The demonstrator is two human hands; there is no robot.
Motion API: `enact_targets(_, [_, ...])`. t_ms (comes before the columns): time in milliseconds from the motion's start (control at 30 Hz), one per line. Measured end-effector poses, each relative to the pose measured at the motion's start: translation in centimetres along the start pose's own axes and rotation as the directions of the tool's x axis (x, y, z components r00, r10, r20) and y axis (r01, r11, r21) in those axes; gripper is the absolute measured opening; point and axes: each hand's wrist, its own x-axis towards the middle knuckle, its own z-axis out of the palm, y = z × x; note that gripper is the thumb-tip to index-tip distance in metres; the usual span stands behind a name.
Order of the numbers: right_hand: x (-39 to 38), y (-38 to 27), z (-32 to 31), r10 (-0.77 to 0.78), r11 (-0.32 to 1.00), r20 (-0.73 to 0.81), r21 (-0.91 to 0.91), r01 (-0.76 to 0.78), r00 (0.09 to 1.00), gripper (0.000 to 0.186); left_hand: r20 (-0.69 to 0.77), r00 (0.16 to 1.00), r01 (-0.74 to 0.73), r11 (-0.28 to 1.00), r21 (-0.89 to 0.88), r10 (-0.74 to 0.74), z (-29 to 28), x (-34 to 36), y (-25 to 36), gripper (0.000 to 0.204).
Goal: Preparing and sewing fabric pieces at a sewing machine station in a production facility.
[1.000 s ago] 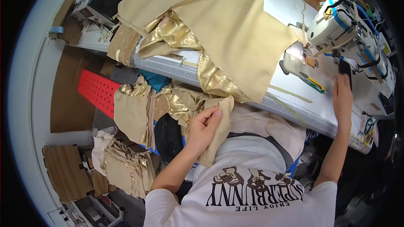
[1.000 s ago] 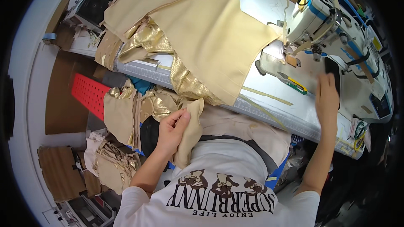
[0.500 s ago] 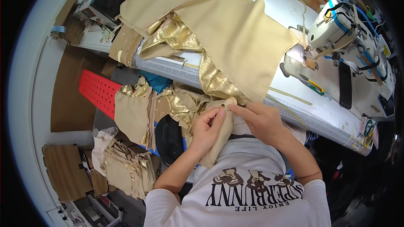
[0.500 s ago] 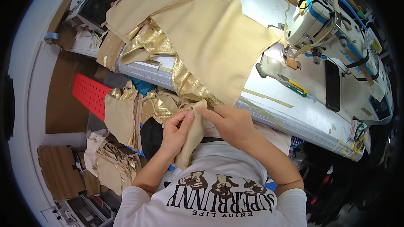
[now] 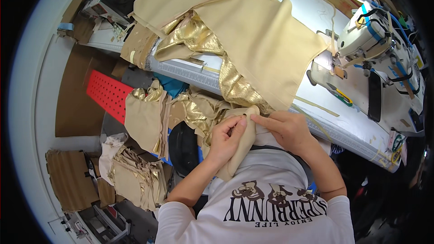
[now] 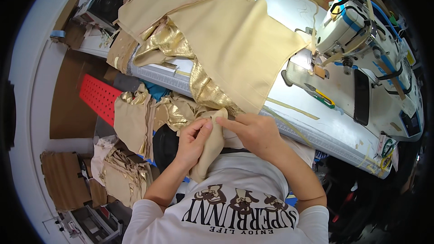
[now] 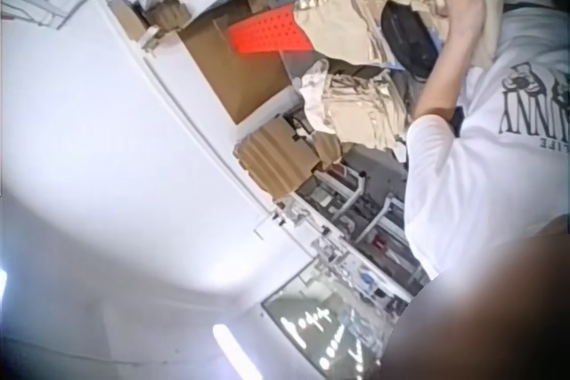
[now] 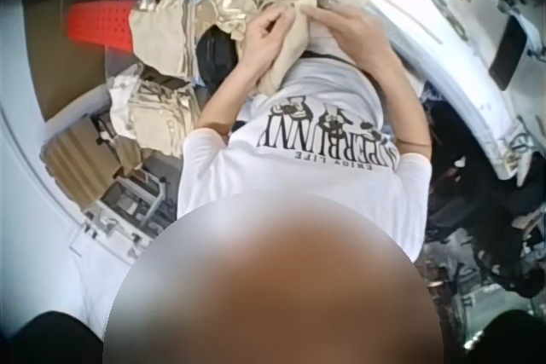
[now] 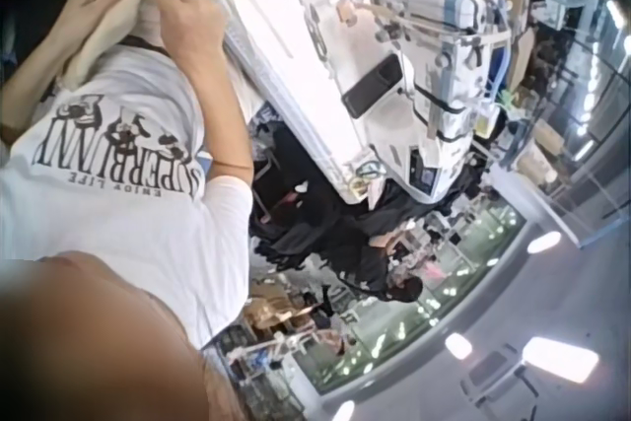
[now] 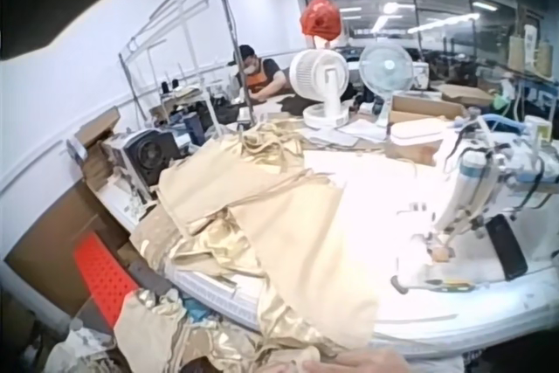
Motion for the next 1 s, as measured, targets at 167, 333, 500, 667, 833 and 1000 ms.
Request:
enact_targets(167, [0.2,0.1,0.1,-0.043,0.998,-0.045,-0.045,0.041,0.998,0.044,0.001,1.000,-0.012,1.000,0.001,0.012,0.0,-0.1,0.1,0.020])
enact_targets(333, [0.3,0.0,0.0,-0.050,0.997,-0.051,-0.058,0.047,0.997,0.043,0.002,1.000,-0.015,1.000,0.002,0.015,0.1,-0.1,0.2,0.019])
enact_targets(500, [0.4,0.0,0.1,-0.053,0.997,-0.071,-0.067,0.048,0.996,0.040,0.007,1.000,-0.014,1.000,-0.004,0.014,0.1,-0.2,0.0,0.019])
enact_targets(667, [0.3,0.3,0.7,-0.076,0.996,-0.122,-0.046,0.071,0.990,0.034,0.019,0.999,0.028,0.998,-0.055,-0.027,0.1,-0.3,0.2,0.019])
enact_targets(833, [0.5,0.4,1.4,-0.028,0.992,-0.164,0.118,0.048,0.986,0.021,0.011,0.999,0.038,0.976,-0.213,-0.037,0.8,-0.6,0.8,0.014])
enact_targets(1000, [0.4,0.4,1.8,0.021,0.978,-0.148,0.211,0.010,0.989,0.012,0.096,0.993,-0.032,0.952,-0.303,0.064,0.8,-0.3,0.9,0.018])
